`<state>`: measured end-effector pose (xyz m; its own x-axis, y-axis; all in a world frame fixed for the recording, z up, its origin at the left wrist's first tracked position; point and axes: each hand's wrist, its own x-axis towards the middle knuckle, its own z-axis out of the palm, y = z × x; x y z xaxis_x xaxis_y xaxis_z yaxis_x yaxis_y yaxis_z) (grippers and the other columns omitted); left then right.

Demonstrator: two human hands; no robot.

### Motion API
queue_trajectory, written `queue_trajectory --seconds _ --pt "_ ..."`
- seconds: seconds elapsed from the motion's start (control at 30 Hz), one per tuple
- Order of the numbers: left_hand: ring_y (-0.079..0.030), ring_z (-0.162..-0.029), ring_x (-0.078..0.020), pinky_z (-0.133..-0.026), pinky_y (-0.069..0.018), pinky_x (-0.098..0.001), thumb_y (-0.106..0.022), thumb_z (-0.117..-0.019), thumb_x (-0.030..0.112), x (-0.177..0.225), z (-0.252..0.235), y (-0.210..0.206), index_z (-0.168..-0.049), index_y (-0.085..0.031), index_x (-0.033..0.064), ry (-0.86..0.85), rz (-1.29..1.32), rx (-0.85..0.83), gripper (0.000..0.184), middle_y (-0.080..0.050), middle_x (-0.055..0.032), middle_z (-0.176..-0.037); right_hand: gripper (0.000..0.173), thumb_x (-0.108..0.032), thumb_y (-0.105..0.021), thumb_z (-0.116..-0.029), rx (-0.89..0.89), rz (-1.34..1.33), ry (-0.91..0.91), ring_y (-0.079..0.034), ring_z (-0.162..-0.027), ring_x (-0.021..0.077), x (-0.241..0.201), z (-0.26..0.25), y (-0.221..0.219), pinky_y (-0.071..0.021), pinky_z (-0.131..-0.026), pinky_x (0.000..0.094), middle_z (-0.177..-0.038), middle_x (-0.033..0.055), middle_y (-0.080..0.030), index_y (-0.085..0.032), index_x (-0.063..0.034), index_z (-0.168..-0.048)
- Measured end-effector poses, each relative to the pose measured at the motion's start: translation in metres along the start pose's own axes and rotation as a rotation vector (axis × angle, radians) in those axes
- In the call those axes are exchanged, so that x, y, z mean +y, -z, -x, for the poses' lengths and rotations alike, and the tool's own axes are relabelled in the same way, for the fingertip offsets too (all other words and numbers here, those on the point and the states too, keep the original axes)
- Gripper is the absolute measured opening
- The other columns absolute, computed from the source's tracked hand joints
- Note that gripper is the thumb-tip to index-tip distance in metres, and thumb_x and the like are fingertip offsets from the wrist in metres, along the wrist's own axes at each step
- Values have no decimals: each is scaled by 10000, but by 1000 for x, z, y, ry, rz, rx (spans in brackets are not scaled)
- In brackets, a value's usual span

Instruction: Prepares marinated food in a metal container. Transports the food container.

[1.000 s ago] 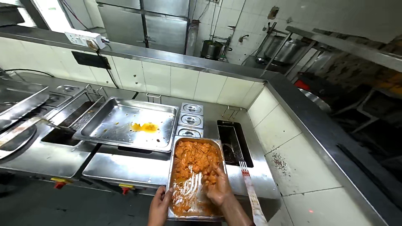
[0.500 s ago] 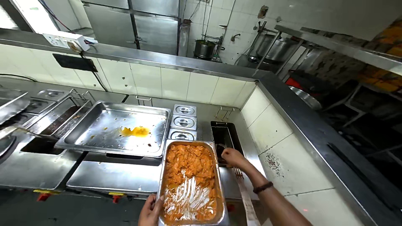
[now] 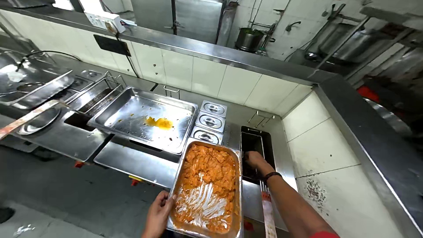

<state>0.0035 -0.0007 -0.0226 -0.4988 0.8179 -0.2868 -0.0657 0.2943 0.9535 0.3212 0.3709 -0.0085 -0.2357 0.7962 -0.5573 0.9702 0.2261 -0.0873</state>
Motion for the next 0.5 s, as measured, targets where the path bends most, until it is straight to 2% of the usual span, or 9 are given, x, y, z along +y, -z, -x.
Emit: queue_trajectory --seconds 0.1,0.17,0.33,0.4,0.5 --pt "-640 -644 -156 -623 -566 -338 -658 -944 336 1 0 0 -982 -648 66 1 9 -3 273 -647 -40 -735 249 -246 -684 -930 56 -2 3 -674 -1092 388 0 14 10 -522 -941 620 -1117 188 -723 -747 -75 -1099" --pt "-650 -652 -155 -637 -575 -336 -653 -953 320 2 -2 0 -989 -643 58 -1 30 -25 264 -654 -41 -741 232 -245 -706 -922 121 -21 -21 -678 -1053 396 -4 33 24 -525 -919 624 -1076 196 -722 -751 -58 -1052" --pt "-637 -639 -154 -630 -564 -339 -648 -958 336 2 -4 0 -971 -634 69 10 30 -56 267 -642 -38 -728 175 -171 -633 -976 373 -108 -23 -694 -955 377 -34 91 43 -547 -855 599 -964 187 -722 -745 -40 -945" --pt "-644 -635 -154 -629 -571 -342 -648 -962 334 4 -5 0 -965 -631 74 15 34 -64 261 -646 -38 -723 225 -204 -595 -1003 408 -198 51 -693 -1023 359 -72 129 42 -541 -919 590 -1053 176 -729 -758 -53 -1038" --pt "-633 -625 -155 -625 -561 -351 -634 -966 357 3 -6 0 -965 -630 86 17 11 -76 270 -629 -29 -703 314 -221 -540 -1016 300 -296 213 -662 -1164 306 -149 179 8 -517 -1030 519 -1229 159 -697 -724 -54 -1207"
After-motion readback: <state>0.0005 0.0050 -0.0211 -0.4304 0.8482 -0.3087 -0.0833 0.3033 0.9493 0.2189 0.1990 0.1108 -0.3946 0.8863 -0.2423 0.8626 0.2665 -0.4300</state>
